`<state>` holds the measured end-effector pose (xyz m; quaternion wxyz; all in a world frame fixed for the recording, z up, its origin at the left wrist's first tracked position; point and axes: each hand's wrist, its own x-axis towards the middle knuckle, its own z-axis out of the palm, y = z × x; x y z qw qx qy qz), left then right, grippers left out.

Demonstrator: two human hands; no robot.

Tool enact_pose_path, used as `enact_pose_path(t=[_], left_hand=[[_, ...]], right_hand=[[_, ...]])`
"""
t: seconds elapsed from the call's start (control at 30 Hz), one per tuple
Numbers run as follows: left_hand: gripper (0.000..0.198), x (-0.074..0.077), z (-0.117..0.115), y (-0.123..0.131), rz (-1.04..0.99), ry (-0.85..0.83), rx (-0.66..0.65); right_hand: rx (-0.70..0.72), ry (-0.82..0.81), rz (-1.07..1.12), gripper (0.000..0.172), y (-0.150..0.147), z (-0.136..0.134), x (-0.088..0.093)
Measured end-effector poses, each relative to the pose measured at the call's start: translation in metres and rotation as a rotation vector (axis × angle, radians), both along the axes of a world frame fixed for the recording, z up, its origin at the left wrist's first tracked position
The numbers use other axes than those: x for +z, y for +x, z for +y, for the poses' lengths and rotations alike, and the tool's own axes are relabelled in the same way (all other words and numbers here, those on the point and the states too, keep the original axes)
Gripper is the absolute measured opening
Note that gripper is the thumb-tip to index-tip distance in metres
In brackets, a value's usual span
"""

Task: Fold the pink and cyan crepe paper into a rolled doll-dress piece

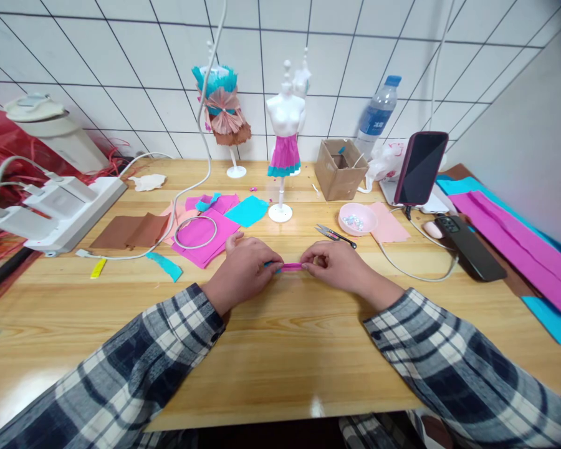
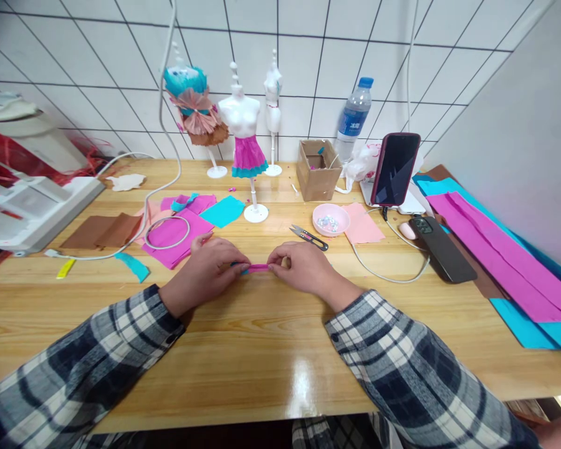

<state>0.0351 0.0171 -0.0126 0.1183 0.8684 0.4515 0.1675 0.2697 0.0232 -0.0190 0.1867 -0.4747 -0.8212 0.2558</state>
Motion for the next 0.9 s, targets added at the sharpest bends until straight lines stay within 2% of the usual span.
enact_pose_path(t=[0.1,0.17,0.33,0.5,0.63,0.73,0.83,0.9], left_hand=[[0.017,0.002,-0.002,0.002,-0.008,0.011,0.015],[0.017,0.004,-0.004,0.003,-0.017,0.011,0.009],[0.017,0.007,-0.008,0.004,-0.029,-0.004,-0.009],[0.017,0.009,-0.010,0.005,-0.027,0.001,-0.036],[0.021,0.009,-0.010,0.005,-0.036,0.034,-0.068],[0.012,0.010,-0.010,0.005,0.006,0.028,-0.073],[0.014,0.010,-0.010,0.004,0.011,0.018,-0.047],[0.014,0.010,-0.010,0.003,-0.006,0.022,-0.021]], right_hand=[[0.044,0.062,0.045,0.034,-0.002,-0.002,-0.001],[0.064,0.095,0.066,0.040,-0.005,-0.003,-0.001],[0.047,0.067,0.057,0.016,-0.012,-0.006,-0.002],[0.015,0.040,0.070,0.008,-0.014,-0.006,-0.004],[-0.001,0.034,0.072,0.008,-0.017,-0.009,-0.003],[-0.006,0.024,0.084,0.009,-0.019,-0.010,-0.001],[-0.007,-0.062,0.132,0.010,-0.018,-0.011,-0.001],[-0.036,-0.138,0.182,0.024,-0.015,-0.010,-0.002]])
